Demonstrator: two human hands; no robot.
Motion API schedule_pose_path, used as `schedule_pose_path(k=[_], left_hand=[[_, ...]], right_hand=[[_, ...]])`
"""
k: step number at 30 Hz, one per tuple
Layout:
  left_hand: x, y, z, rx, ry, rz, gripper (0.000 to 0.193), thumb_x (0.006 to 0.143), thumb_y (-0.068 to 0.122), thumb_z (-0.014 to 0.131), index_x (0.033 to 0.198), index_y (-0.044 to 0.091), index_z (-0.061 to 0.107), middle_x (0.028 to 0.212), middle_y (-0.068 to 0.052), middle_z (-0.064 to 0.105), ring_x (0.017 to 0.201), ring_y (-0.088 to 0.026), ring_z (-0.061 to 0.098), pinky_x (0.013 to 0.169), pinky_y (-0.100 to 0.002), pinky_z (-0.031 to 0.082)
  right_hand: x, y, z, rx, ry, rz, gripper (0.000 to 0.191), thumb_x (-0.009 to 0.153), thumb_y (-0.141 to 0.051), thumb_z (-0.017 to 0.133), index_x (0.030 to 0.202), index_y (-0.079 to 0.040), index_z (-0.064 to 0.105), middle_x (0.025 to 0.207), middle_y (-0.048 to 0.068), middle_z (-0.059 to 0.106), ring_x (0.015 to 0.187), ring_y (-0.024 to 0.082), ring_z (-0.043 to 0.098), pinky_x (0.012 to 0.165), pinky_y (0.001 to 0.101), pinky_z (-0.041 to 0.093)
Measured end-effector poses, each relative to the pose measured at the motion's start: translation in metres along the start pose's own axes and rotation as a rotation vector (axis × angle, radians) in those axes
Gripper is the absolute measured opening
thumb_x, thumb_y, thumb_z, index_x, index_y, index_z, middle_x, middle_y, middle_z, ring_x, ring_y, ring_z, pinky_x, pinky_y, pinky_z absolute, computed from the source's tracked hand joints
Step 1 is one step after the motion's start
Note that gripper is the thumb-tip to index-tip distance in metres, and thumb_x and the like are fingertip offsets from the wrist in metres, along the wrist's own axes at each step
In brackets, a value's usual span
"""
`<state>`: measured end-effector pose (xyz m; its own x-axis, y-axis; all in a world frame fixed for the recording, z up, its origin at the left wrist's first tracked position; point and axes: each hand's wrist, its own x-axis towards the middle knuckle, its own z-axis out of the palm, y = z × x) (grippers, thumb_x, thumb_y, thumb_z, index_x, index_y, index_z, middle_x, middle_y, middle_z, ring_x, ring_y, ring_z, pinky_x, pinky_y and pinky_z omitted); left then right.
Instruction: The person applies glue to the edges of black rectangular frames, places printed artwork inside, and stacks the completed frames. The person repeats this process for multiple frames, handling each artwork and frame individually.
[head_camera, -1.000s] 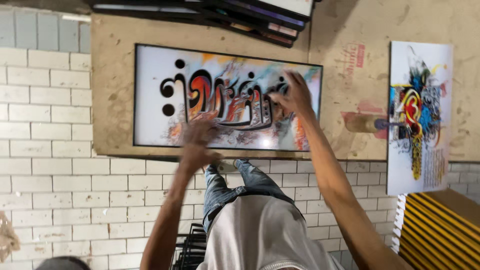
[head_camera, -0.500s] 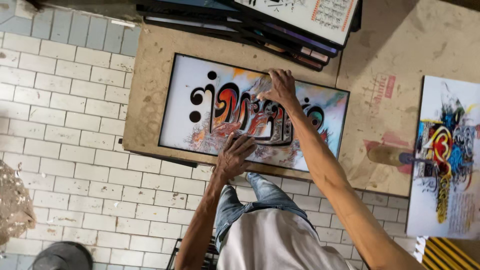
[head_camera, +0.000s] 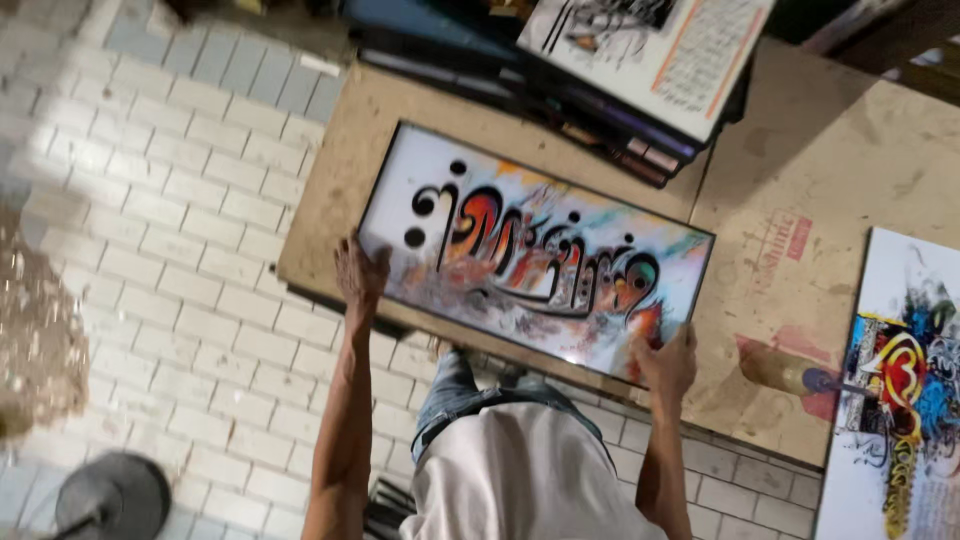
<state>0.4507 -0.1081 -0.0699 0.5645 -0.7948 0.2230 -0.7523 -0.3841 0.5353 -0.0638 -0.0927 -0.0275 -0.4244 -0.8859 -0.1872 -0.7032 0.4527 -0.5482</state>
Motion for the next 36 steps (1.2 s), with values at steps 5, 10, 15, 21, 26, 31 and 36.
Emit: schedule_pose_path(k=[5, 10, 15, 21, 26, 31, 36], left_hand=[[0.037, 0.001, 0.001, -0.059, -0.079, -0.137, 0.048, 0.089, 0.044, 0.074, 0.115, 0.003, 0.072, 0.104, -0.023, 0.072, 0.102, -0.043, 0.063, 0.090, -0.052, 0.048], [0.058, -0.024, -0.004, -0.566, -0.415, -0.312, 0.041, 0.101, 0.031, 0.070, 0.093, -0.009, 0.073, 0.073, -0.005, 0.056, 0.064, -0.014, 0.046, 0.056, -0.036, 0.036], [0.037, -0.063, -0.030, -0.820, -0.388, -0.512, 0.036, 0.094, 0.022, 0.073, 0.119, -0.005, 0.073, 0.081, 0.003, 0.059, 0.066, -0.011, 0.043, 0.055, -0.029, 0.035], [0.062, -0.049, -0.128, -0.863, -0.251, -0.541, 0.045, 0.097, 0.021, 0.070, 0.131, -0.007, 0.065, 0.113, -0.013, 0.073, 0.098, -0.018, 0.067, 0.084, -0.028, 0.055], [0.149, 0.022, -0.143, -0.731, -0.204, -0.311, 0.041, 0.100, 0.028, 0.073, 0.124, -0.005, 0.071, 0.091, -0.002, 0.064, 0.079, -0.010, 0.050, 0.067, -0.026, 0.042], [0.276, 0.091, -0.088, -0.509, -0.225, -0.201, 0.049, 0.106, 0.028, 0.075, 0.074, -0.004, 0.057, 0.066, -0.004, 0.043, 0.059, -0.018, 0.028, 0.056, -0.040, 0.021], [0.361, 0.149, -0.032, -0.491, -0.150, -0.127, 0.037, 0.082, 0.029, 0.085, 0.063, 0.013, 0.059, 0.064, 0.005, 0.059, 0.053, -0.011, 0.047, 0.048, -0.036, 0.038]], right_hand=[[0.024, 0.025, 0.016, -0.160, 0.125, 0.150, 0.075, 0.067, -0.051, 0.086, 0.118, 0.002, 0.067, 0.100, 0.023, 0.068, 0.090, 0.040, 0.069, 0.079, 0.0512, 0.056], [0.033, 0.037, 0.011, 0.119, 0.065, 0.248, 0.060, 0.064, -0.046, 0.089, 0.097, 0.002, 0.076, 0.085, 0.015, 0.071, 0.077, 0.029, 0.066, 0.072, 0.0453, 0.052], [0.009, 0.021, -0.003, 0.220, 0.098, 0.179, 0.053, 0.068, -0.039, 0.089, 0.097, 0.004, 0.074, 0.087, 0.011, 0.071, 0.076, 0.021, 0.062, 0.069, 0.0376, 0.049], [-0.002, -0.066, -0.082, 0.380, 0.118, -0.143, 0.046, 0.076, -0.036, 0.085, 0.103, -0.001, 0.073, 0.085, 0.005, 0.068, 0.073, 0.014, 0.059, 0.068, 0.0303, 0.048], [0.100, -0.155, -0.110, 0.361, 0.134, -0.319, 0.039, 0.080, -0.033, 0.084, 0.103, -0.003, 0.074, 0.084, 0.001, 0.066, 0.072, 0.010, 0.057, 0.064, 0.0283, 0.047], [0.239, -0.238, -0.093, 0.532, 0.076, -0.242, 0.028, 0.074, -0.021, 0.087, 0.090, -0.003, 0.072, 0.078, 0.002, 0.071, 0.062, 0.010, 0.063, 0.054, 0.0286, 0.053], [0.311, -0.294, -0.082, 0.571, -0.051, -0.380, 0.022, 0.080, -0.018, 0.082, 0.095, -0.002, 0.075, 0.081, 0.003, 0.073, 0.066, 0.010, 0.066, 0.060, 0.0282, 0.054]])
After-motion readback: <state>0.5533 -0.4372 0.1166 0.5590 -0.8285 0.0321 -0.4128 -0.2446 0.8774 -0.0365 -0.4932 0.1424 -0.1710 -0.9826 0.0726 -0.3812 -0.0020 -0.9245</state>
